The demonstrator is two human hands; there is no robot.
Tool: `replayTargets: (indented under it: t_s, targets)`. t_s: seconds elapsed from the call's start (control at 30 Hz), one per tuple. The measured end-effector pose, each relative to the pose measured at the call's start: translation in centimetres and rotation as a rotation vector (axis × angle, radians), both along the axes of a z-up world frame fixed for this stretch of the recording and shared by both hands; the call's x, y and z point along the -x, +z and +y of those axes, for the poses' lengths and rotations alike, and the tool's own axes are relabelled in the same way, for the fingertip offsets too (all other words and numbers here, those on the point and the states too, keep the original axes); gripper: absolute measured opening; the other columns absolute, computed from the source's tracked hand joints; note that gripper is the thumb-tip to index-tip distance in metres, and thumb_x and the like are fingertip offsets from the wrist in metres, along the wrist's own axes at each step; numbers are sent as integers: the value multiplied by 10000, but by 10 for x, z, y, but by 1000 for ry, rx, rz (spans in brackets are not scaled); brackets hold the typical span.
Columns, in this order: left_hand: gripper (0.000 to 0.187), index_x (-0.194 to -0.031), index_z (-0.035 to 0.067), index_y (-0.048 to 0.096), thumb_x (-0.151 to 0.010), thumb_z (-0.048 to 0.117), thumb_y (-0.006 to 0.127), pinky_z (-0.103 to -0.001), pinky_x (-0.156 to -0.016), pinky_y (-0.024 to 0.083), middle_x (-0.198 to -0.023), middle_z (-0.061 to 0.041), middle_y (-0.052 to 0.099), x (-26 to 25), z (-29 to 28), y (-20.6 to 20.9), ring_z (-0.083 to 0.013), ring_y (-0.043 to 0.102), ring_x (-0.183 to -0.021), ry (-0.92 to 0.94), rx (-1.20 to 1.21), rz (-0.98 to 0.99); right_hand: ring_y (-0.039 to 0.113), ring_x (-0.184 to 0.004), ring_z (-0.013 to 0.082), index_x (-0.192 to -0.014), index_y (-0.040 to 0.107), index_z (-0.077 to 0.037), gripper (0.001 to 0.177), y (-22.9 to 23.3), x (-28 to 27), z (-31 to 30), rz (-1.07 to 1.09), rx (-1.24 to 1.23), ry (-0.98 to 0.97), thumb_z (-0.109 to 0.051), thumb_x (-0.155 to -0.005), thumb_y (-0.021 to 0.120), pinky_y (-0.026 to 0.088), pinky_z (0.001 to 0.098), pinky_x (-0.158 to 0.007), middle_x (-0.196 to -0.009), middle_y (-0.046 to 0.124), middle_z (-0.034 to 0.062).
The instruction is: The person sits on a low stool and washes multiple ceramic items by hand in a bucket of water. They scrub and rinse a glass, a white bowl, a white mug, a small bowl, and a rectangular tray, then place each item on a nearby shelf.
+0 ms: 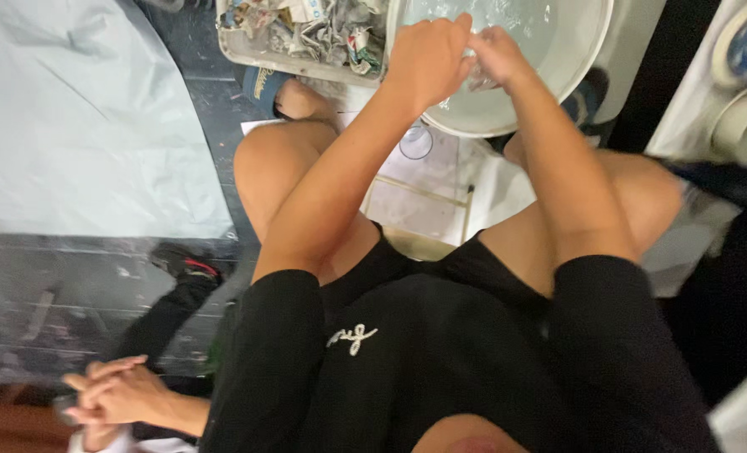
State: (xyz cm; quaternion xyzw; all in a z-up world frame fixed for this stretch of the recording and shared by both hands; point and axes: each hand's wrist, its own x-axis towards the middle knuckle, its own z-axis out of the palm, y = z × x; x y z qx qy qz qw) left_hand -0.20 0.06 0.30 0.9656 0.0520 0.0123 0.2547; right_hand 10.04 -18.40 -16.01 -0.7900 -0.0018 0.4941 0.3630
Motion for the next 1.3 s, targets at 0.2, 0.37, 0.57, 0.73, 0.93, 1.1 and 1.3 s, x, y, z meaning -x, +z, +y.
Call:
replayTargets:
  t_s: [0.2, 0.37, 0.57, 0.73, 0.93, 1.1, 1.3]
  targets:
    - [313, -1061, 166, 743, -780, 264, 647, -520, -651, 559, -858, -164, 758, -4, 7, -3, -382, 733, -764, 42, 59, 174, 668, -1033, 274, -1472, 443, -31, 867, -31, -16, 16, -98, -48, 165, -638, -874, 605, 549, 432, -829, -1222, 677, 190]
    - [242, -1043, 219, 772, -830, 295, 685, -494, -736, 579, -973, -123, 766, -1, 8, 1, -340, 743, -886, -24, 82, 273, 680, -949, 208, -1450, 463, -102, 706, 0, -11, 30, -18, -103, 188, -429, -849, 638, 593, 431, -708, -1186, 656, 96]
    - [384, -1122, 217, 732, -758, 338, 742, -474, -786, 573, -1009, -112, 754, 4, 17, 20, -327, 729, -929, -80, 66, 342, 688, -960, 209, -1443, 490, 8, 734, 31, -5, 42, -180, -83, 304, -400, -871, 703, 564, 350, -793, -1151, 705, 173]
    - [318, -1105, 147, 742, -863, 353, 722, -464, -832, 576, -1057, -114, 757, 1, 18, 17, -322, 736, -980, -86, 54, 351, 685, -871, 253, -1453, 452, 7, 800, 38, -6, 40, -108, 79, 380, -392, -806, 700, 556, 404, -722, -1120, 687, 198]
    - [304, -1070, 131, 728, -812, 293, 725, -467, -804, 574, -1023, -119, 754, -2, 12, 10, -324, 732, -956, -106, 56, 339, 626, -858, 220, -1464, 488, -17, 738, 40, 0, 36, 95, 55, 349, -491, -909, 601, 528, 403, -678, -1106, 653, 132]
    - [276, -1065, 138, 728, -806, 231, 711, -470, -781, 582, -1019, -118, 758, -3, 6, 1, -327, 741, -939, -121, 13, 342, 574, -878, 205, -1452, 474, -65, 706, 34, 11, 42, 105, -53, 473, -443, -886, 660, 511, 397, -695, -1118, 634, 105]
    - [280, -1060, 122, 724, -797, 215, 707, -473, -757, 583, -998, -119, 760, 0, 10, -9, -328, 745, -927, -108, 25, 312, 588, -1032, 240, -1398, 568, -34, 666, 26, 14, 53, -154, -110, 715, -410, -876, 741, 508, 439, -831, -1240, 653, 159]
